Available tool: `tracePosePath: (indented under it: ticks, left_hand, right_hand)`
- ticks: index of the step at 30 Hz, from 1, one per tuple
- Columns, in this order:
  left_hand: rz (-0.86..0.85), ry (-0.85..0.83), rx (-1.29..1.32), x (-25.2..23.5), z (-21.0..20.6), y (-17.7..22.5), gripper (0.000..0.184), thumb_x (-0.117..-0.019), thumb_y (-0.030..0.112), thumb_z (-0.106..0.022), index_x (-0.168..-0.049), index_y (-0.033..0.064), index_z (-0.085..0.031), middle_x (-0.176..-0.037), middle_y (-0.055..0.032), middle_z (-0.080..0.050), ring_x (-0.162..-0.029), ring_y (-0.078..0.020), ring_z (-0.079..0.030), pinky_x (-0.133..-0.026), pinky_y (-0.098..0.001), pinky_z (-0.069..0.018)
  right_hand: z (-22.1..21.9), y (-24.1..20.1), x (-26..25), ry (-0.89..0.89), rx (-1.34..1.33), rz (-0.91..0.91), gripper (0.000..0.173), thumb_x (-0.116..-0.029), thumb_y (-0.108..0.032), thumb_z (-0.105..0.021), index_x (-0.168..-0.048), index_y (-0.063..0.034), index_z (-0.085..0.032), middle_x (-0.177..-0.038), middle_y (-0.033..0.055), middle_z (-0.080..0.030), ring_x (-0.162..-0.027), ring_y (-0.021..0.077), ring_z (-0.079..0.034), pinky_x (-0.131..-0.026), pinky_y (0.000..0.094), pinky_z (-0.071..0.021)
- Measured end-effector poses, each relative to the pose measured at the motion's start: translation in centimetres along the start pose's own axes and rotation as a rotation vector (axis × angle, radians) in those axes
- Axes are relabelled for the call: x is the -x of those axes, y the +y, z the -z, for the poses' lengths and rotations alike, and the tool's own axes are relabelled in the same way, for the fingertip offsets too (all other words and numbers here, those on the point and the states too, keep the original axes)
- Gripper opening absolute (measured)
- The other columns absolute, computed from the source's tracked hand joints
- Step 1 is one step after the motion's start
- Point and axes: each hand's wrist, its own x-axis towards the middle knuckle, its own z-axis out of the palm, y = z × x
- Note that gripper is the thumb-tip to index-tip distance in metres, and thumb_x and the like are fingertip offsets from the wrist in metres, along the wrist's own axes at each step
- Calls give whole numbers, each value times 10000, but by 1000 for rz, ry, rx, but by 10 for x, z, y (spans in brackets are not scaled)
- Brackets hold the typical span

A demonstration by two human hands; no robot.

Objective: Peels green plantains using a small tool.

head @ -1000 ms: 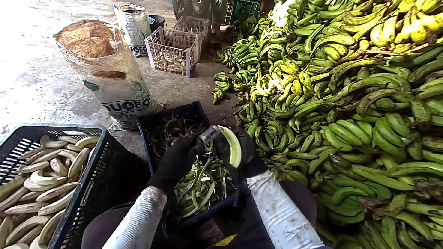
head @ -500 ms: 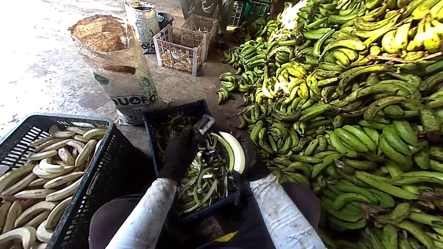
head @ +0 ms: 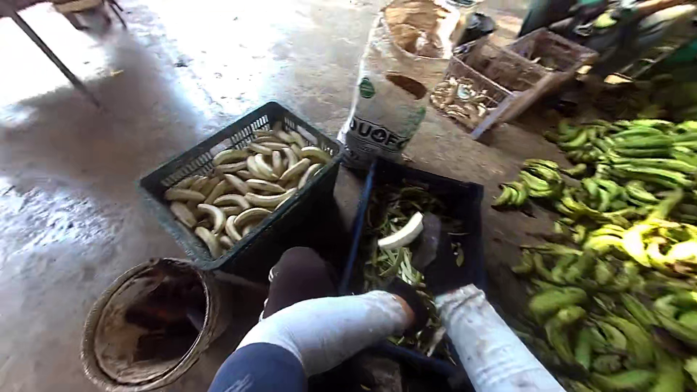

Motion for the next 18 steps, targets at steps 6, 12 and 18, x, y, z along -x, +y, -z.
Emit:
tracePosePath:
  ticks: [6,12,18]
  left_hand:
    - [35,48,373,47,-8,-22,380,-1077,226,-496,-1249,-84,-634,-1298,-299,-625,-1244,-456,-586,-1015,-658,-442]
    - [30,38,204,42,19,-13,376,-1010,221,-625,-1211,-96,-649,-1289,-301,-620,-1243,-470,-569,-1023,-650,-428]
    - [131,97,-76,3,7,-25,572,-949,558,-602,-1306,114,-655,-1310,-219,-648,-1242,-461,-593,-968,-735,-445]
  right_hand:
    - [-127,-60,8,-495,-93,-92,360,-1086,-355,-369,-1328,-139,-526,-1132,61,-639,-935,179,-651,-777,371,-559]
    - [-79,-71,21,-398,255,17,466,-1094,-409,-391,-1506,-192,-416,-1330,96,-597,-1042,190,-653,-829,371,-564]
    - [138,-89,35,212,126,95,427,-1085,-347,-415,-1452,-138,-478,-1307,78,-595,-1017,172,-666,-823,344,-579]
